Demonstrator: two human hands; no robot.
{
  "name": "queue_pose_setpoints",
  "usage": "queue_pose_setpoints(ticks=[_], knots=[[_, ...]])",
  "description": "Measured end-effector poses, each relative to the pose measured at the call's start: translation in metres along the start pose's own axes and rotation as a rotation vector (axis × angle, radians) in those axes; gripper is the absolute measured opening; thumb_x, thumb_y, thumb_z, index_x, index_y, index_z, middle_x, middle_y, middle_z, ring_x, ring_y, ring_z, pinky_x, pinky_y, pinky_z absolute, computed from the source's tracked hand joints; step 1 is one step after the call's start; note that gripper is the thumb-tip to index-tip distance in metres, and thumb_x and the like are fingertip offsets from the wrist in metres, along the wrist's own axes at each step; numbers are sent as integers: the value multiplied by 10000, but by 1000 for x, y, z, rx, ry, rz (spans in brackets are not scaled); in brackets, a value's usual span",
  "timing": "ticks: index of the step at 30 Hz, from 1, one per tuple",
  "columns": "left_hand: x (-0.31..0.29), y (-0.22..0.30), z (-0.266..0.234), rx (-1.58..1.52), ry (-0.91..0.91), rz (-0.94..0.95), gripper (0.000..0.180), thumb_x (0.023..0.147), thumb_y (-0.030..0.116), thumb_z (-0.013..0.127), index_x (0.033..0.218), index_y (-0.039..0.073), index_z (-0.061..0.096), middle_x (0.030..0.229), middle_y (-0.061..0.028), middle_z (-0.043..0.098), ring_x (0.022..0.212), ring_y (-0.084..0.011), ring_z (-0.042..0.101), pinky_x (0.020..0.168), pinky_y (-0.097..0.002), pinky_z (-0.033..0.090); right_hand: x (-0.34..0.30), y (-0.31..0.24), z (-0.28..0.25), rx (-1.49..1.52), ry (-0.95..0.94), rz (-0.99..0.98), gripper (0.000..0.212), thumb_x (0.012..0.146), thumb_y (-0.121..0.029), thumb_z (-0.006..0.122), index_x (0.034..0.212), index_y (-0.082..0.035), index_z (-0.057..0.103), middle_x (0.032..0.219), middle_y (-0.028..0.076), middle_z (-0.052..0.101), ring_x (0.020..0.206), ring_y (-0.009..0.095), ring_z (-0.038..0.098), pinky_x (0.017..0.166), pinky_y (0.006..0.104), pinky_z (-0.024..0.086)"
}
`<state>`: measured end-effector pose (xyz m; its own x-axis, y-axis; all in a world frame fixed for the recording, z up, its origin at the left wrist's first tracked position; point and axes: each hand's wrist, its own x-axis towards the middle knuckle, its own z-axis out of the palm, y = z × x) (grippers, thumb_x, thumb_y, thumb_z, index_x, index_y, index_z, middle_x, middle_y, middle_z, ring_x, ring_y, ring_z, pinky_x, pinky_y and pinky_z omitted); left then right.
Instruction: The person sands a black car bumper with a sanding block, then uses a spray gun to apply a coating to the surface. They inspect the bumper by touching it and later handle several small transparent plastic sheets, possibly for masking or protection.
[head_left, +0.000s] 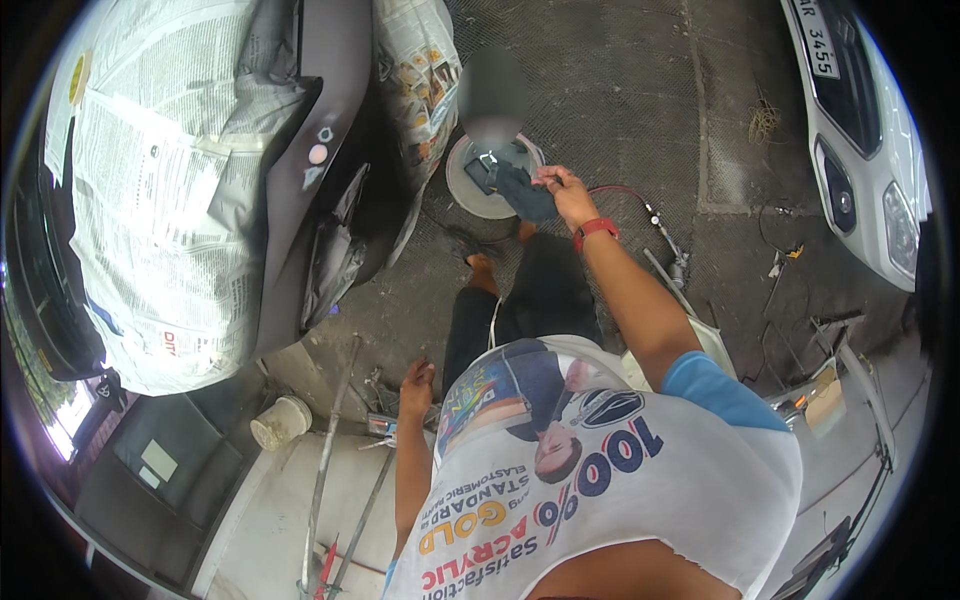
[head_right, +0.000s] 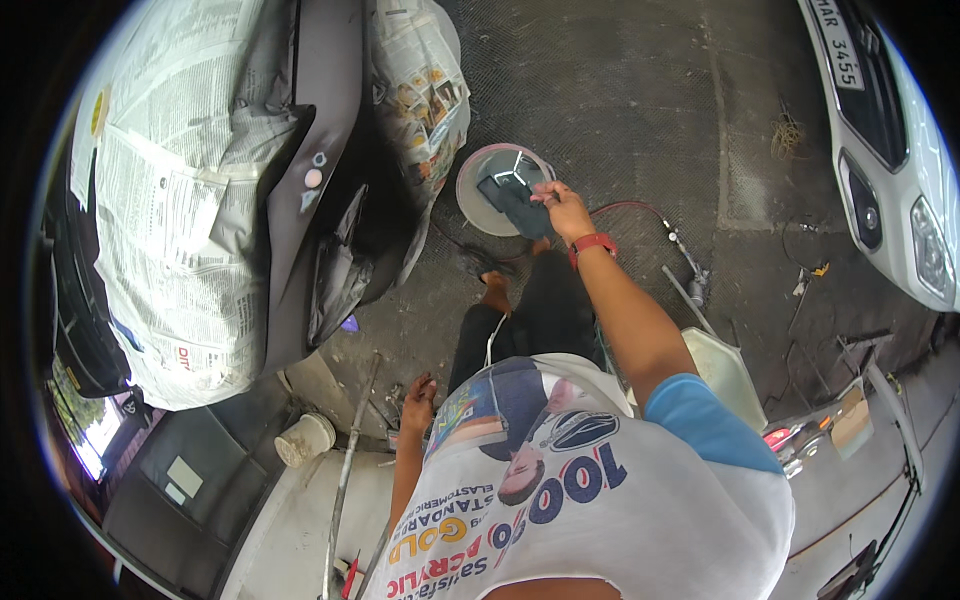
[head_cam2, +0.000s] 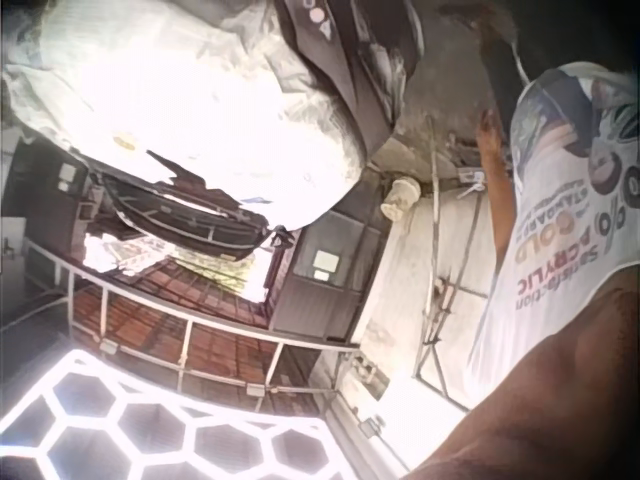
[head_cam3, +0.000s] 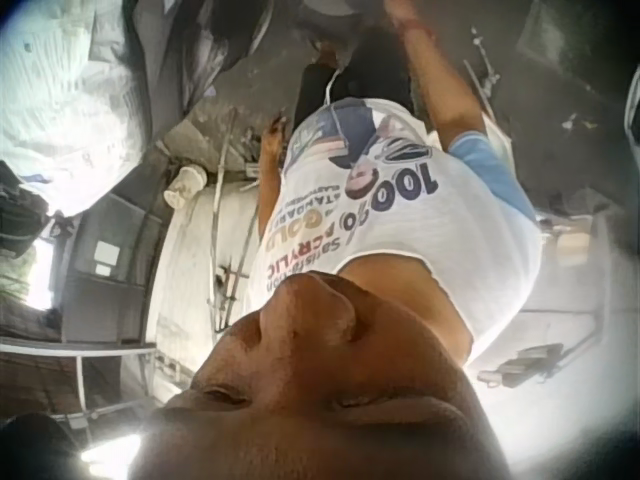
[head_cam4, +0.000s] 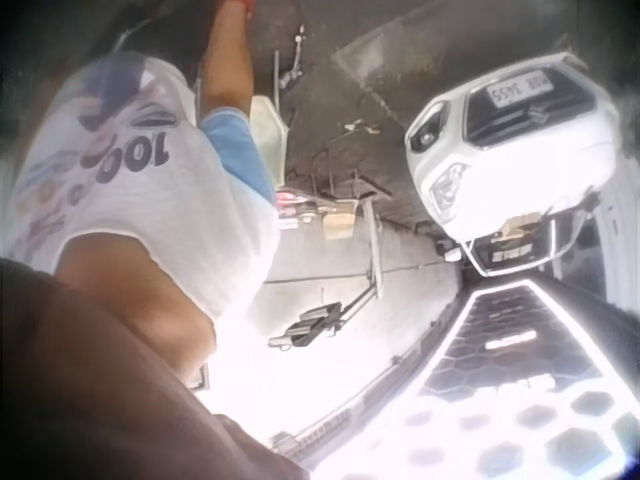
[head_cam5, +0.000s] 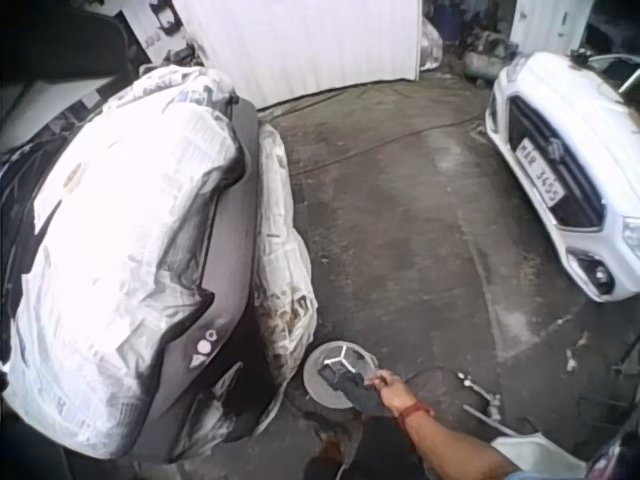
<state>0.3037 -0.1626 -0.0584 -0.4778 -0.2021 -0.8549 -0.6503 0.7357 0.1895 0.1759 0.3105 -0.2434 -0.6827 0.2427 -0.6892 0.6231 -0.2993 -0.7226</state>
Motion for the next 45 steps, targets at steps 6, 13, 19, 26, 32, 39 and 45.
queue_pose_setpoints(ticks=[6, 13, 19, 26, 32, 39, 45], knots=[[6, 28, -17, 58, 19, 92, 555, 1073, 400, 660, 1532, 95, 594, 1462, -200, 680, 1342, -310, 662, 1128, -406, 503, 30, 53, -53, -617, 499, 121, 949, 994, -571, 691, 1629, 58, 371, 1644, 323, 420, 1565, 434, 373, 1301, 466, 308], [43, -12, 1, 76, -115, 264, 549, 1087, 349, 669, 1533, 39, 586, 1467, -169, 683, 1313, -265, 672, 1099, -391, 521, -64, 75, -99, -709, 283, 31, 835, 1016, -553, 661, 1604, 6, 464, 1646, 273, 470, 1538, 402, 449, 1266, 461, 363], [89, -39, 1, -137, -672, 214, 360, 1107, 332, 649, 1330, 58, 718, 1209, -34, 768, 996, -163, 715, 905, -329, 579, -212, 171, -124, -712, 402, 255, 725, 1021, -498, 659, 1527, 12, 563, 1498, 259, 629, 1397, 400, 606, 1178, 458, 460], [129, -102, 10, 61, -444, 94, 410, 1105, 447, 621, 1297, 101, 727, 1150, -14, 755, 967, -104, 672, 800, -291, 527, -382, 255, -95, -633, 443, 468, 654, 1037, -462, 643, 1497, 2, 603, 1474, 261, 645, 1396, 391, 607, 1176, 444, 460], [179, -154, 17, 513, -502, 330, 601, 1116, 561, 512, 1301, 28, 721, 1183, -101, 773, 1068, -191, 692, 921, -363, 536, -429, 228, -54, -585, 65, 398, 520, 992, -326, 687, 1386, 13, 677, 1342, 237, 729, 1253, 378, 705, 1120, 434, 516], [82, 21, 44, 564, -857, 447, 677, 1114, 586, 479, 1340, -15, 694, 1213, -173, 776, 1113, -277, 710, 975, -408, 531, -427, 201, -167, 370, 435, 332, 314, 1059, -337, 635, 1281, -116, 664, 1032, 40, 802, 867, 126, 753, 764, 303, 549], [-92, 188, 172, 940, -558, 575, 567, 1092, 496, 575, 1470, 78, 633, 1377, -236, 704, 1274, -381, 682, 1092, -436, 508, -306, 232, -292, 369, 612, 324, 524, 1062, -395, 670, 1478, -98, 556, 1334, 80, 718, 1054, 174, 730, 856, 353, 554]])
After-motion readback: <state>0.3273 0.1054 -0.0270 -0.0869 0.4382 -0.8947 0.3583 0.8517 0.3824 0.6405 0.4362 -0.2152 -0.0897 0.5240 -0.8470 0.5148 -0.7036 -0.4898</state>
